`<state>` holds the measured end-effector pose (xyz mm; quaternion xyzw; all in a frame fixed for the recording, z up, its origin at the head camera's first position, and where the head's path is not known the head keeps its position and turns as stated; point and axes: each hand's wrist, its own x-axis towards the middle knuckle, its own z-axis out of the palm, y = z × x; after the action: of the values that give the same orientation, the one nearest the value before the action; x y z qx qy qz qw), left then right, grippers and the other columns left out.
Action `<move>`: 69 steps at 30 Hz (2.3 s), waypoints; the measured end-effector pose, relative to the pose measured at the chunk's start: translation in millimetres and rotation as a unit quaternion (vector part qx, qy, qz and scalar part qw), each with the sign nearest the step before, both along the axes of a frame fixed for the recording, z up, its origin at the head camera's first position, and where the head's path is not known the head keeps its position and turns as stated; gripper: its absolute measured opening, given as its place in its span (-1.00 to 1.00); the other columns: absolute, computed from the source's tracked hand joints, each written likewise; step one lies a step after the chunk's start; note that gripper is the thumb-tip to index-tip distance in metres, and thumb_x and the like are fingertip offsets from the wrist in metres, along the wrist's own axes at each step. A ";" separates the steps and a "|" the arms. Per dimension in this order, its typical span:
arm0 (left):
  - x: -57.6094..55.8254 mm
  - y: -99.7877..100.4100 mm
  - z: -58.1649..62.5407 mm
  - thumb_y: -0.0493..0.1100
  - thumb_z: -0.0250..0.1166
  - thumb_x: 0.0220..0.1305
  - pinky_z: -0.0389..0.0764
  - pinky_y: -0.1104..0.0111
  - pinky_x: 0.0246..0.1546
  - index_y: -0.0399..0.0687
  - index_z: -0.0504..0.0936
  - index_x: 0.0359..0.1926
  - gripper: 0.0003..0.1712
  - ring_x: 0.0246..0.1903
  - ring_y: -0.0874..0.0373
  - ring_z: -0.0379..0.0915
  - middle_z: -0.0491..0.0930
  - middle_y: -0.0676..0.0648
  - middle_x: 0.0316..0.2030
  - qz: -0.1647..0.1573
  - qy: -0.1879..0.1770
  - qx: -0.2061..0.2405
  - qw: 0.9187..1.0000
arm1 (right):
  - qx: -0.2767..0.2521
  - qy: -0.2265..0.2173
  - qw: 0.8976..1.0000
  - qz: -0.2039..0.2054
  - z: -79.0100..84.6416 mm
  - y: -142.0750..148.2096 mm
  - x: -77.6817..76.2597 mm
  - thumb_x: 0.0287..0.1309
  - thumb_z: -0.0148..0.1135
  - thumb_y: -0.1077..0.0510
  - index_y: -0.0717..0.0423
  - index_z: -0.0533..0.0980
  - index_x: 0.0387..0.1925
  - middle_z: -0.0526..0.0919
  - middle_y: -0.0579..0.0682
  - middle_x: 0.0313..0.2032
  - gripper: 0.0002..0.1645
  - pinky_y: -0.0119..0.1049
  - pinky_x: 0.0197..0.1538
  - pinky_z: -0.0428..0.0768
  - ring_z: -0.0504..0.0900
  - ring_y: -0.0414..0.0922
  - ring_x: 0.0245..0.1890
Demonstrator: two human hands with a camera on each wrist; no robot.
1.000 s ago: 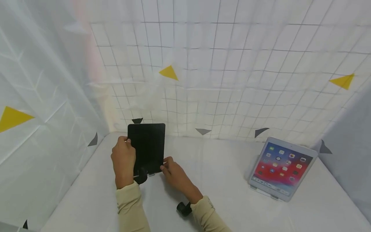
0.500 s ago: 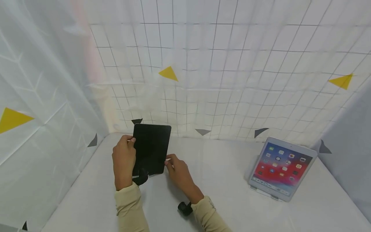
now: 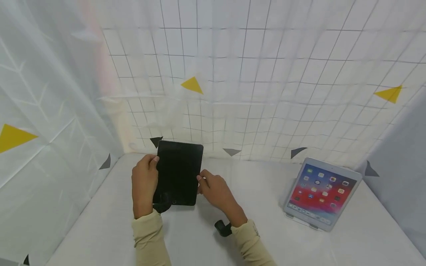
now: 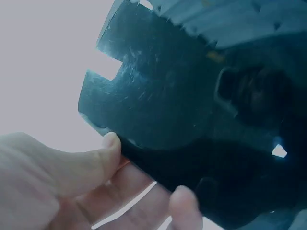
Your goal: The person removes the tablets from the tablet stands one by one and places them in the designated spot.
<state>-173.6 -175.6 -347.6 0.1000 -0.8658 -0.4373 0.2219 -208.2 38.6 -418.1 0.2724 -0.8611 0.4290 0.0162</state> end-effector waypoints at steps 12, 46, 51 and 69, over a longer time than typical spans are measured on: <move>-7.6 18.1 -1.6 -0.18 0.07 0.51 0.46 0.16 -0.38 -0.29 0.62 0.03 -0.69 -0.48 0.00 0.45 0.57 -0.16 -0.40 -0.053 -0.040 -0.010 0.998 | 0.045 0.005 0.997 0.055 12.9 44.8 -12.8 0.47 0.01 0.01 -0.01 0.57 -0.41 0.67 -0.13 -0.52 -0.66 -0.23 -0.36 0.52 0.60 -0.22 -0.45; -29.9 51.6 -29.9 -0.30 0.28 0.31 0.55 0.20 -0.45 -0.36 0.69 -0.25 -0.85 -0.54 0.08 0.54 0.60 -0.09 -0.56 -0.185 -0.230 -0.097 0.950 | 0.168 -0.162 0.970 0.070 3.0 95.2 -20.2 0.44 0.07 -0.04 0.22 0.63 -0.54 0.47 -0.10 -0.80 -0.47 -0.24 -0.39 0.47 0.48 -0.16 -0.71; -30.0 52.2 -34.0 -0.32 0.33 0.24 0.56 0.15 -0.41 -0.41 0.61 -0.21 -0.82 -0.48 0.03 0.52 0.58 -0.15 -0.44 -0.191 -0.254 -0.137 0.938 | 0.183 -0.200 0.961 0.059 1.3 91.2 -17.5 0.43 0.08 -0.03 0.22 0.62 -0.56 0.37 -0.13 -0.82 -0.48 -0.30 -0.51 0.34 0.33 -0.21 -0.74; -36.0 56.1 -54.0 -0.34 0.33 0.21 0.46 0.22 -0.51 -0.31 0.62 -0.38 -0.92 -0.57 0.04 0.43 0.50 -0.11 -0.58 -0.175 -0.268 -0.224 0.921 | 0.211 -0.216 0.951 0.070 -5.7 77.6 -14.8 0.41 0.12 0.06 0.11 0.66 -0.61 0.38 -0.13 -0.81 -0.53 -0.35 -0.56 0.31 0.31 -0.23 -0.75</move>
<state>-209.7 -119.6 -401.6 0.0077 -0.9719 -0.2208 -0.0818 -222.9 116.1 -423.8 0.2297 -0.8939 0.2858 -0.2578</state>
